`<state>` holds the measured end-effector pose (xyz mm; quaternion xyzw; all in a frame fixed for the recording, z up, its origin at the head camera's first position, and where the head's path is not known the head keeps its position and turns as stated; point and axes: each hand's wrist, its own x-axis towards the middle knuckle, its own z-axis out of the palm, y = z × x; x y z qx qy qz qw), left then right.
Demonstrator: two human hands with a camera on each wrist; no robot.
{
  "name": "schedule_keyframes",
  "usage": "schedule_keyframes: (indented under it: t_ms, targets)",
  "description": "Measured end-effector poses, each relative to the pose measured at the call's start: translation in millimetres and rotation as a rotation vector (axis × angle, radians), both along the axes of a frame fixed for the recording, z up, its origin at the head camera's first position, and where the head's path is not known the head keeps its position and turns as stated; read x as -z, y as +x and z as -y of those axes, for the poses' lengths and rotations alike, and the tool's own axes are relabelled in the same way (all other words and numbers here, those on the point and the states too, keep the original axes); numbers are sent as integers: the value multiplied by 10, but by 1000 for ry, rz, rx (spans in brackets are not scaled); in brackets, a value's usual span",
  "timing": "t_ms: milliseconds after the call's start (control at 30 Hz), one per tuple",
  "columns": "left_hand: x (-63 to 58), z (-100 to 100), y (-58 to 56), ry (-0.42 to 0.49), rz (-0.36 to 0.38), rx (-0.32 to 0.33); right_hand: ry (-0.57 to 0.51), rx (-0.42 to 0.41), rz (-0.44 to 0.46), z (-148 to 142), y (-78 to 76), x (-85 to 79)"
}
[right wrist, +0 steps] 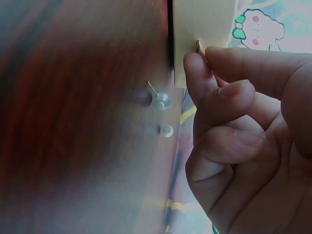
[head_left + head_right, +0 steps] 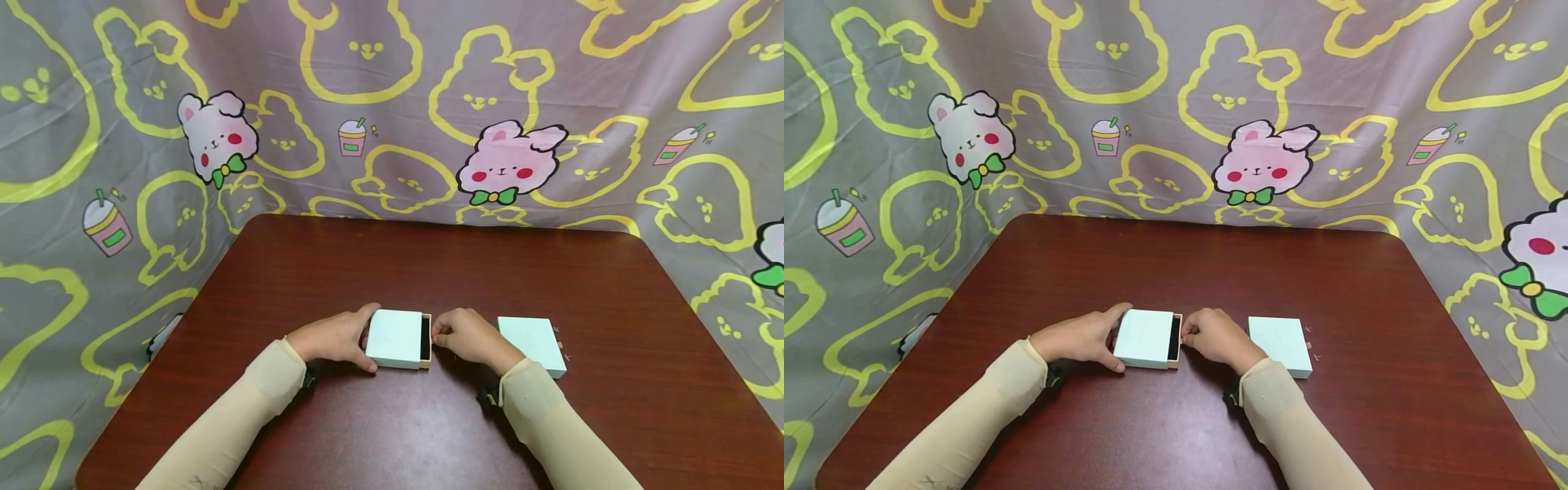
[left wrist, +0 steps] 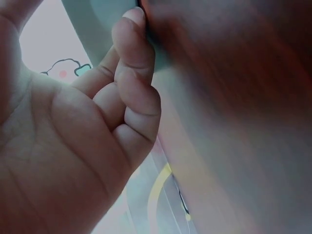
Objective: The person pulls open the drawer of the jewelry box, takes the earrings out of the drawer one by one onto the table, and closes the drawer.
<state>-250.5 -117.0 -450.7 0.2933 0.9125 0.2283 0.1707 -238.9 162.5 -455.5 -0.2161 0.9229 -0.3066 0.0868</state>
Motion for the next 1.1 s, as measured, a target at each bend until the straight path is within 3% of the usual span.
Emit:
schedule_keyframes:
  t_ms: [1100]
  targets:
    - [-7,-78,20,-42,-15,14,11,-29,-27,0,16,4]
